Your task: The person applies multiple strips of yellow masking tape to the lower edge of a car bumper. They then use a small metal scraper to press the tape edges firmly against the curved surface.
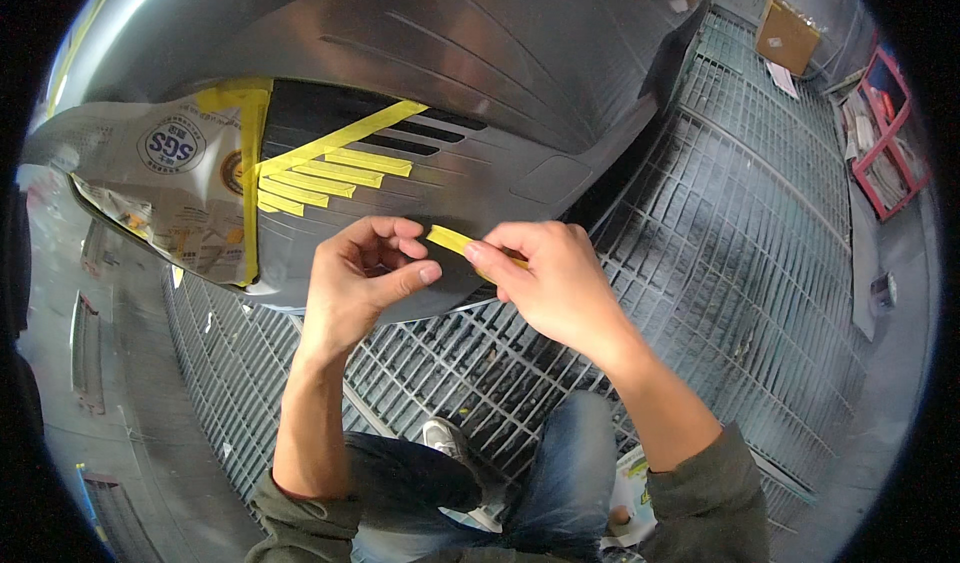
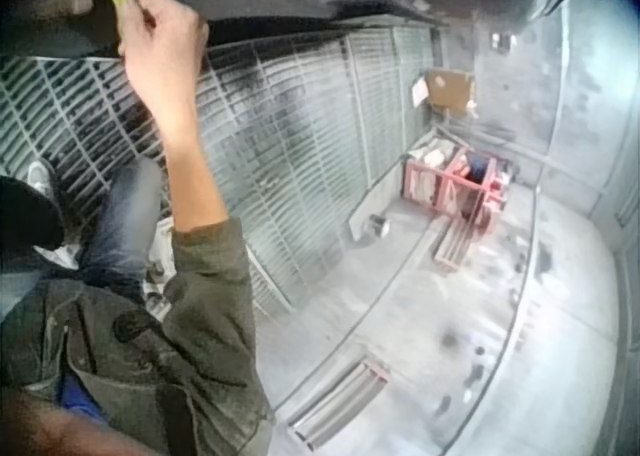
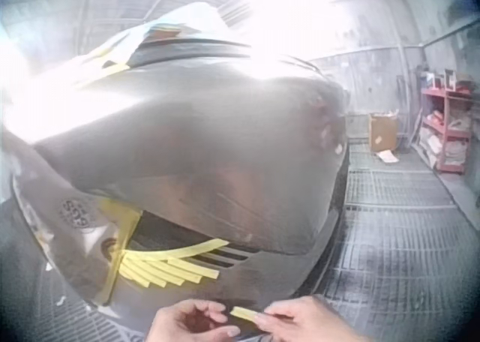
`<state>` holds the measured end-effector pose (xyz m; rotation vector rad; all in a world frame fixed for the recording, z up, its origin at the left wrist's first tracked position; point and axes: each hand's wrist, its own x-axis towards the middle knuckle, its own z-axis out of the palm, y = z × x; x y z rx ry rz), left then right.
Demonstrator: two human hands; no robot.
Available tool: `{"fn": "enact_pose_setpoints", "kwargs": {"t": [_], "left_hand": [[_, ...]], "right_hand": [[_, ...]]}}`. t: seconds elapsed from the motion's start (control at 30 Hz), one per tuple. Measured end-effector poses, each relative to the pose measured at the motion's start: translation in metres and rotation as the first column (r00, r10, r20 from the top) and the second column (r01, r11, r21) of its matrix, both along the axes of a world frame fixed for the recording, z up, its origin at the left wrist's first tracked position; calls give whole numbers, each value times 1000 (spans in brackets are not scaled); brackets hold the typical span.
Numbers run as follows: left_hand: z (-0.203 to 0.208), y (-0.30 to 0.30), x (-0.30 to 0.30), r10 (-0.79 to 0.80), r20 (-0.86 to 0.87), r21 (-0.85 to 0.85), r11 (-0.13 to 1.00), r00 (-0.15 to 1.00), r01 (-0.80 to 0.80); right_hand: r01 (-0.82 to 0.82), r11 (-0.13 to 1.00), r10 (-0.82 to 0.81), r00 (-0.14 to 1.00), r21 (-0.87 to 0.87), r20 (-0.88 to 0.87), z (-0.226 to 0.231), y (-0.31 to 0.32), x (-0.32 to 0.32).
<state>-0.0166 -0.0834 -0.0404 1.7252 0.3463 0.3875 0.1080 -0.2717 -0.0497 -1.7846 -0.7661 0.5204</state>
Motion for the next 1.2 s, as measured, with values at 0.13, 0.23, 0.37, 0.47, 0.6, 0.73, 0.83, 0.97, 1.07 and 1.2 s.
{"fn": "enact_pose_setpoints", "kwargs": {"t": [0.13, 0.23, 0.37, 0.47, 0.6, 0.73, 0.83, 0.97, 1.07, 1.2], "left_hand": [[19, 5, 10, 54, -9, 1, 999, 998, -54], [28, 2, 15, 111, 34, 88, 990, 993, -114], [32, -4, 21, 264, 106, 298, 911, 959, -284], [28, 6, 31, 332, 288, 372, 826, 898, -424], [35, 14, 40, 356, 361, 436, 753, 862, -493], [38, 16, 44, 380, 333, 438, 749, 863, -498], [36, 18, 46, 384, 326, 448, 742, 864, -499], [36, 15, 48, 411, 361, 405, 739, 837, -538], [35, 16, 48, 412, 358, 403, 741, 838, -537], [35, 16, 48, 418, 363, 397, 739, 833, -544]], "right_hand": [[-21, 1000, 20, 987, 2, 160, 14, 10, 7], [-48, 996, 21, 946, 74, 325, 11, 13, 13], [-7, 1000, 6, 987, 2, 162, 26, 8, 12], [-19, 993, 41, 982, -118, 185, 27, 2, 21], [85, 983, -22, 935, -163, 354, 26, 2, 35], [128, 980, -64, 929, -154, 364, 28, 12, 42], [173, 976, -112, 916, -130, 385, 26, 16, 44], [189, 975, -129, 911, -119, 392, 24, 18, 46], [206, 970, -139, 905, -130, 401, 26, 20, 45], [222, 967, -150, 891, -125, 428, 26, 22, 44]]}}
